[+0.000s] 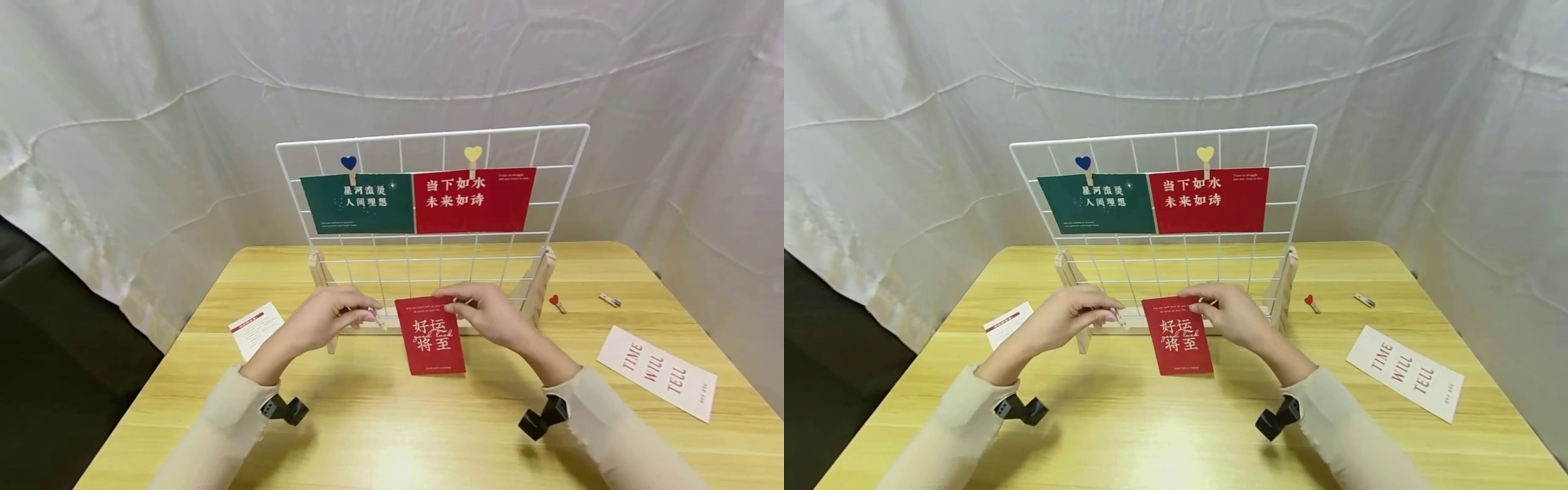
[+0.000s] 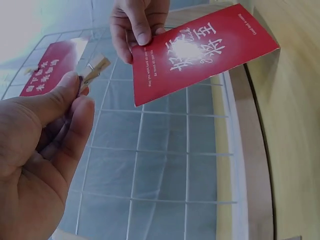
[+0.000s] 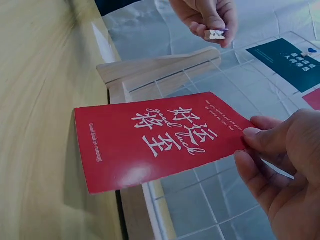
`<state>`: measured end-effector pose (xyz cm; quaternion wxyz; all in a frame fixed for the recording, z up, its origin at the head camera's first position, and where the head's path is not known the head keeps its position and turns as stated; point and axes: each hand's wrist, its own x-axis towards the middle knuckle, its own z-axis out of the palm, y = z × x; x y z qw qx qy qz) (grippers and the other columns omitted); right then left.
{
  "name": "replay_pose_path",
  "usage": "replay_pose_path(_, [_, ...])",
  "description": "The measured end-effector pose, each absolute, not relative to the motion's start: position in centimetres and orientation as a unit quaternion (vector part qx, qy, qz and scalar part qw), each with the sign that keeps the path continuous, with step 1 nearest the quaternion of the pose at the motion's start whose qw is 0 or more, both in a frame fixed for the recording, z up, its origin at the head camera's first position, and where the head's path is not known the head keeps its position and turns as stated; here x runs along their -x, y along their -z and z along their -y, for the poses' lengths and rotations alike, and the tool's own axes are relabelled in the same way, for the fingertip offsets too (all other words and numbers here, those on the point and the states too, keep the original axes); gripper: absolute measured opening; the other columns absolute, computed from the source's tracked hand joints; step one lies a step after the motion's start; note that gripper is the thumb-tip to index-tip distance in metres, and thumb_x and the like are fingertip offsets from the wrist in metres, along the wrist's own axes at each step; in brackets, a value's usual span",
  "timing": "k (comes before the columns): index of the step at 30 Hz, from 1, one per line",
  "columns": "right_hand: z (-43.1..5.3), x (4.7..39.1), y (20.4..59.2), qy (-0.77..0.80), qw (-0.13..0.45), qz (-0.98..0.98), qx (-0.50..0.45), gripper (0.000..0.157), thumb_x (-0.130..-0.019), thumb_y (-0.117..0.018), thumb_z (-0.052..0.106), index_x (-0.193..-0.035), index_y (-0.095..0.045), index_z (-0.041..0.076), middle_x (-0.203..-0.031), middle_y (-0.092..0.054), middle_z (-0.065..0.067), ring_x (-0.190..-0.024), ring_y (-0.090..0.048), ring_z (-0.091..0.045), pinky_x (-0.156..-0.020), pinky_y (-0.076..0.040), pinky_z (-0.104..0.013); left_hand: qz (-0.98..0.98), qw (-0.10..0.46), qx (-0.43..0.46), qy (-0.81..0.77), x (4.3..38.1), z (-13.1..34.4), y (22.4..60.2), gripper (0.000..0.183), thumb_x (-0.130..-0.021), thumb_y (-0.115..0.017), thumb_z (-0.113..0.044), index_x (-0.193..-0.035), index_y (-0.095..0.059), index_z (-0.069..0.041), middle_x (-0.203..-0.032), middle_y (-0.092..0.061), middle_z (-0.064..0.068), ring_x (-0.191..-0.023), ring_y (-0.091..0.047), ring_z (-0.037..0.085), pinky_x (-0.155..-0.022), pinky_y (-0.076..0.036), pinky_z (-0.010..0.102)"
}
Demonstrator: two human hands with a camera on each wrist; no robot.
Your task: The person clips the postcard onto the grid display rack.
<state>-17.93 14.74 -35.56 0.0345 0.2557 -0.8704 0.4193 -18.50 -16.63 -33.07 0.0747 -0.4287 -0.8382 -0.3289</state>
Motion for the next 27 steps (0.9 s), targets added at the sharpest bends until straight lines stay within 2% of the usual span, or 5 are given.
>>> replay_pose_path(3, [-15.1, 17.8, 35.1, -0.414, 0.046, 0.872, -0.257, 0.033, -0.091, -0.067, 0.002, -0.122, -0.07, 0.013, -0.115, -0.069, -0.005, -0.089, -0.061, -0.018, -0.076, -0.054, -0.035, 0.838, 0.078, 0.423, 0.335, 18.6, 16.2, 32.8, 0.019, -0.087, -0.074, -0.012, -0.106, -0.076, -0.011, -0.099, -0.07, -0.005, -0.083, -0.061, 0.008, -0.068, -0.053, 0.022])
replay_pose_path(6, [-15.5, 17.8, 34.7, -0.397, 0.068, 0.881, -0.249, 0.034, -0.091, -0.068, 0.003, -0.123, -0.07, 0.015, -0.112, -0.069, -0.003, -0.087, -0.061, -0.018, -0.075, -0.054, -0.035, 0.837, 0.085, 0.418, 0.342, 18.6, 15.7, 32.5, 0.02, -0.087, -0.074, -0.013, -0.107, -0.076, -0.01, -0.109, -0.07, -0.001, -0.098, -0.065, 0.012, -0.076, -0.054, 0.023])
replay_pose_path(8, [-15.8, 17.7, 34.5, -0.387, 0.082, 0.885, -0.243, 0.035, -0.09, -0.069, 0.004, -0.123, -0.07, 0.015, -0.11, -0.07, -0.003, -0.086, -0.061, -0.018, -0.074, -0.054, -0.035, 0.835, 0.088, 0.415, 0.351, 18.6, 15.3, 32.3, 0.021, -0.087, -0.074, -0.012, -0.108, -0.075, -0.009, -0.112, -0.07, 0.0, -0.1, -0.066, 0.013, -0.079, -0.055, 0.024])
replay_pose_path(14, [-16.8, 17.5, 33.7, -0.368, 0.109, 0.891, -0.243, 0.033, -0.089, -0.07, 0.004, -0.12, -0.072, 0.015, -0.107, -0.069, -0.002, -0.082, -0.061, -0.016, -0.071, -0.054, -0.033, 0.827, 0.075, 0.405, 0.382, 18.6, 14.0, 31.9, 0.017, -0.089, -0.073, -0.011, -0.106, -0.073, -0.009, -0.098, -0.073, -0.002, -0.082, -0.067, 0.005, -0.078, -0.055, 0.025])
replay_pose_path(27, [-18.8, 17.6, 32.8, -0.358, 0.177, 0.876, -0.272, 0.028, -0.088, -0.071, 0.0, -0.114, -0.073, 0.01, -0.106, -0.071, -0.005, -0.077, -0.064, -0.013, -0.066, -0.055, -0.026, 0.834, 0.102, 0.401, 0.364, 19.0, 11.3, 30.5, 0.018, -0.092, -0.07, -0.019, -0.108, -0.075, -0.012, -0.096, -0.073, -0.005, -0.079, -0.065, 0.003, -0.073, -0.054, 0.022])
